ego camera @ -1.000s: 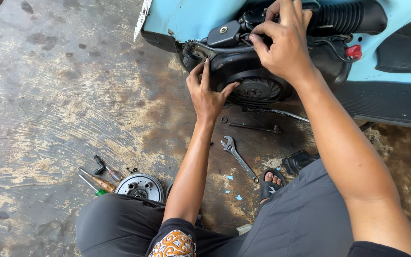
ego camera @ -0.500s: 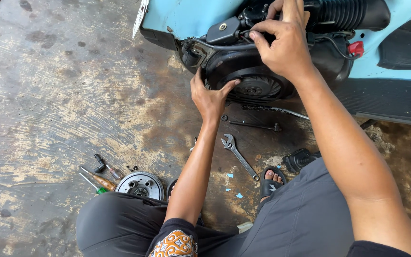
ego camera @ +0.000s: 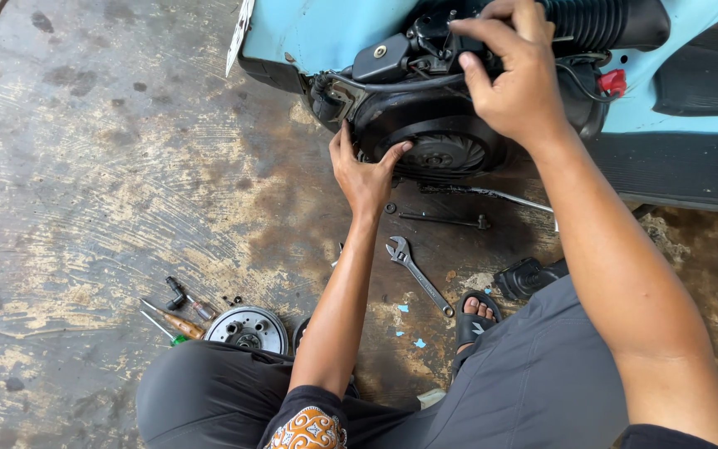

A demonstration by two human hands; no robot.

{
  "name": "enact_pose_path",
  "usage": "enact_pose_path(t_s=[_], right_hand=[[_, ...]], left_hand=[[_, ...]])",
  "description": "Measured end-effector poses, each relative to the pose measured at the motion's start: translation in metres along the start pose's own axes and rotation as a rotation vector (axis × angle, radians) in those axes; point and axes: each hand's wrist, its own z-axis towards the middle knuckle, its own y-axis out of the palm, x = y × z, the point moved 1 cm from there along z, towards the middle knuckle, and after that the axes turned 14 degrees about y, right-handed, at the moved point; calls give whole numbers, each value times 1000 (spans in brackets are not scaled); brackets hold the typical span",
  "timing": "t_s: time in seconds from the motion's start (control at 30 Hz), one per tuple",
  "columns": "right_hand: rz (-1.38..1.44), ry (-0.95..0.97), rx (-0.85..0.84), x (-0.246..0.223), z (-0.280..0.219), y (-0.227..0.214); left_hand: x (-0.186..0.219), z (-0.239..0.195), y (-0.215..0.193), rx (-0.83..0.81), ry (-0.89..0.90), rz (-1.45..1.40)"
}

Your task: Disassembling the cooling fan and housing from a motorcycle engine using a wrench and impact driver

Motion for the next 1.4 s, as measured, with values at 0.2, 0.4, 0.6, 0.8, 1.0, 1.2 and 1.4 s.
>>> enact_pose_path(t_s=[0.2, 0.4, 0.6, 0.8, 1.0, 1.2, 1.4], right_hand=[[88, 8, 70, 4, -6, -30], [27, 58, 73, 16, -24, -43], [-11, 78, 27, 20, -39, -43], [1, 79, -21, 21, -45, -45], [-25, 59, -30, 22, -48, -47], [-69, 67, -46, 31, -55, -47], [-106, 80, -55, 40, -61, -45]], left_hand=[[-3, 1, -5, -14, 51, -88], [0, -3, -6, 34, 27, -148], [-4, -5, -5, 49, 50, -144], [-4, -4, -3, 33, 25, -157], [-3, -1, -4, 29, 28, -113], [-12, 3, -7, -14, 102, -35], [-6, 3, -12, -13, 73, -49]])
